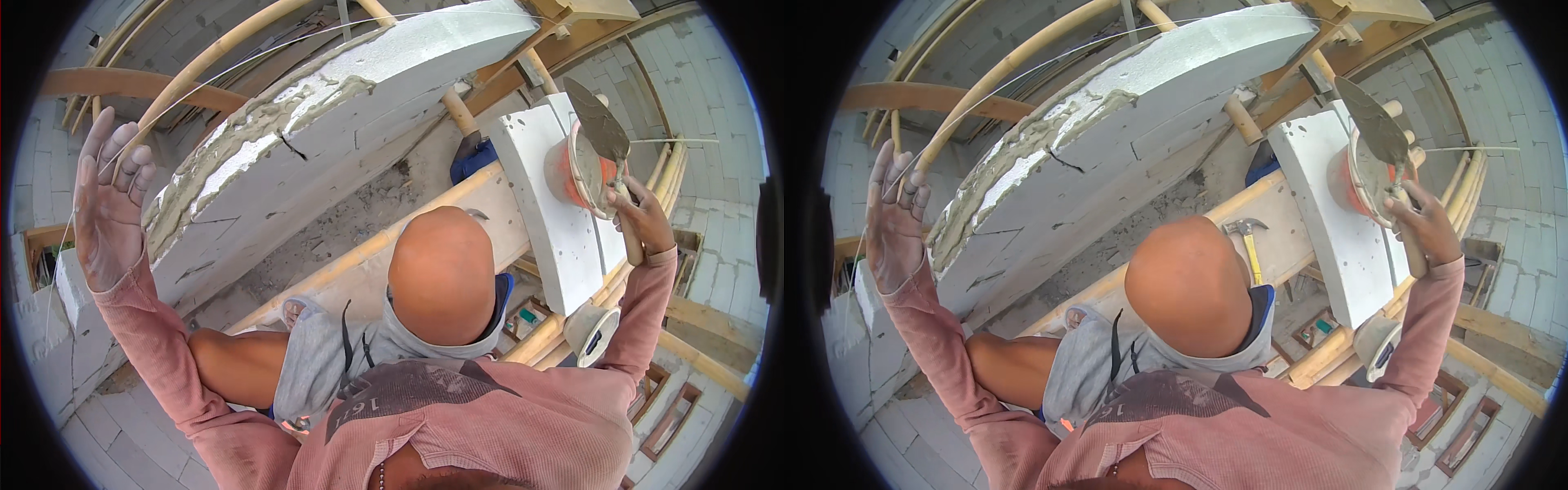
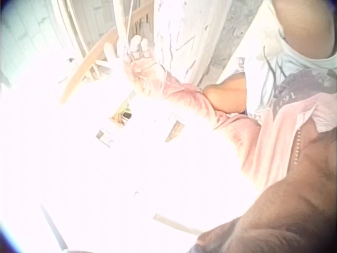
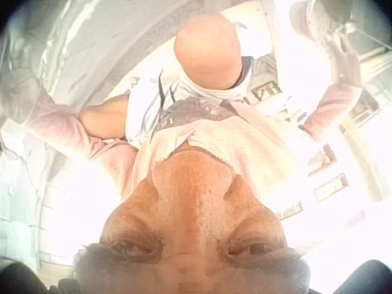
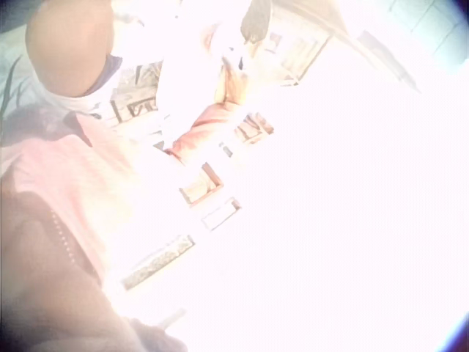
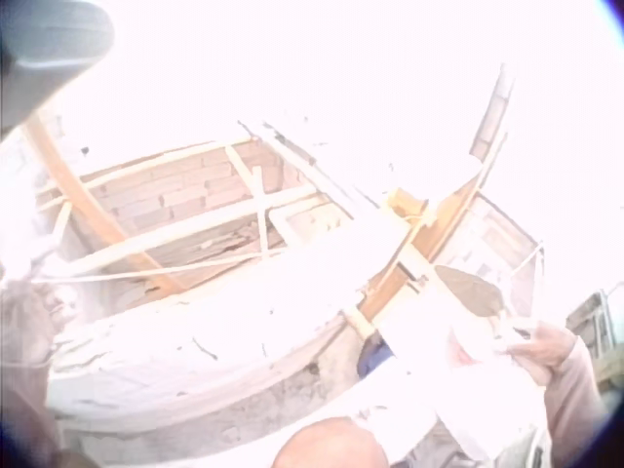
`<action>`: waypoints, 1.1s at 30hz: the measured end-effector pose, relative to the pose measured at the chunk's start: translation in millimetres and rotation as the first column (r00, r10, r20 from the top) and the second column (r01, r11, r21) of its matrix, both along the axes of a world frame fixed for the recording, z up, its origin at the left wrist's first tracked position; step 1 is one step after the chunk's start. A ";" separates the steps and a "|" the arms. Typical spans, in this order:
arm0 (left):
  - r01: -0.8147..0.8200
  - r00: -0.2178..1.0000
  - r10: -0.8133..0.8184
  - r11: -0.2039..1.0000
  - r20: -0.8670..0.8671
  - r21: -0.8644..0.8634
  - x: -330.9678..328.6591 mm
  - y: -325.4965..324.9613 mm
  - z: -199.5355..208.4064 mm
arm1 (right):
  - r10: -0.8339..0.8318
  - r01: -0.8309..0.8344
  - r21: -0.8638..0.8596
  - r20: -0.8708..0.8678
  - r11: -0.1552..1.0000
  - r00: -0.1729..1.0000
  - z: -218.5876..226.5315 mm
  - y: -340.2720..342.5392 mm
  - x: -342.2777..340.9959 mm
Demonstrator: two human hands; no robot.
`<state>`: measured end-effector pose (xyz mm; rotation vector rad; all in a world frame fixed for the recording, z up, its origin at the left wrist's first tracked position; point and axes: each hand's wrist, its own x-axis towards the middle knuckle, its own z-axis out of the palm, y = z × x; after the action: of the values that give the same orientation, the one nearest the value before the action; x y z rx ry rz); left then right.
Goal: The person applies mortar onto a wall using a trowel, places a concrete block onto the mortar, and taps it into place with a hammer. The person then applies more mortar along the structure using the trowel and a bucket.
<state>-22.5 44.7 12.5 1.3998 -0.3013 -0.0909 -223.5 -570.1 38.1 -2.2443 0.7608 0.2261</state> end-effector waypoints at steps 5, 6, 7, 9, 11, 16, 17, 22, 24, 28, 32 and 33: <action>0.014 0.993 0.004 0.988 -0.114 0.155 0.8 26.4 2.4 | -0.174 -0.172 -0.562 -0.509 0.809 0.843 -20.4 -76.3 32.8; 0.021 0.992 0.000 0.985 -0.124 0.173 6.7 25.0 0.7 | -0.193 -0.214 -0.605 -0.535 0.767 0.822 -30.8 -89.3 36.1; 0.022 0.991 0.004 0.981 -0.133 0.193 14.0 22.2 -1.4 | -0.223 -0.252 -0.645 -0.561 0.722 0.797 -39.9 -102.9 35.1; 0.069 0.992 -0.048 0.982 -0.119 0.175 24.4 22.2 -4.4 | -0.183 -0.289 -0.605 -0.597 0.742 0.781 -65.1 -100.8 49.2; 0.105 0.991 -0.089 0.981 -0.103 0.163 29.3 23.4 -4.2 | -0.129 -0.332 -0.559 -0.630 0.759 0.766 -78.2 -110.6 49.6; 0.170 0.980 -0.159 0.982 -0.120 0.086 16.8 24.8 11.2 | -0.290 0.305 -0.032 -0.420 0.952 0.860 -48.0 -129.9 -0.2; 0.192 0.977 -0.184 0.979 -0.110 0.067 15.7 21.9 11.4 | -0.302 0.316 -0.036 -0.419 0.948 0.856 -44.1 -123.9 -16.2; 0.251 0.965 -0.257 0.964 -0.059 -0.091 30.8 42.4 3.2 | -0.500 0.484 0.493 -0.111 0.723 0.859 -71.6 -84.5 -58.9; 0.262 0.963 -0.267 0.959 -0.036 -0.106 26.9 33.5 5.4 | -0.496 0.356 0.650 0.037 0.671 0.868 -89.7 -58.6 -56.0; 0.120 0.993 -0.120 0.993 -0.004 -0.005 20.1 -1.9 9.9 | -0.470 0.087 0.857 0.190 0.508 0.862 -113.8 21.6 -24.8; 0.051 0.999 -0.051 0.997 0.003 0.051 12.9 1.6 15.6 | -0.354 -0.149 0.832 0.380 0.535 0.855 -184.5 126.2 69.8; 0.121 0.992 -0.122 0.992 0.018 0.028 16.9 2.3 2.2 | -0.355 -0.141 0.795 0.412 0.590 0.840 -200.3 153.0 88.0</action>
<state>-5.6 47.0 14.6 1.4093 -0.4028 -0.1824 -135.5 -417.1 -162.2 -1.2489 0.3540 -0.1232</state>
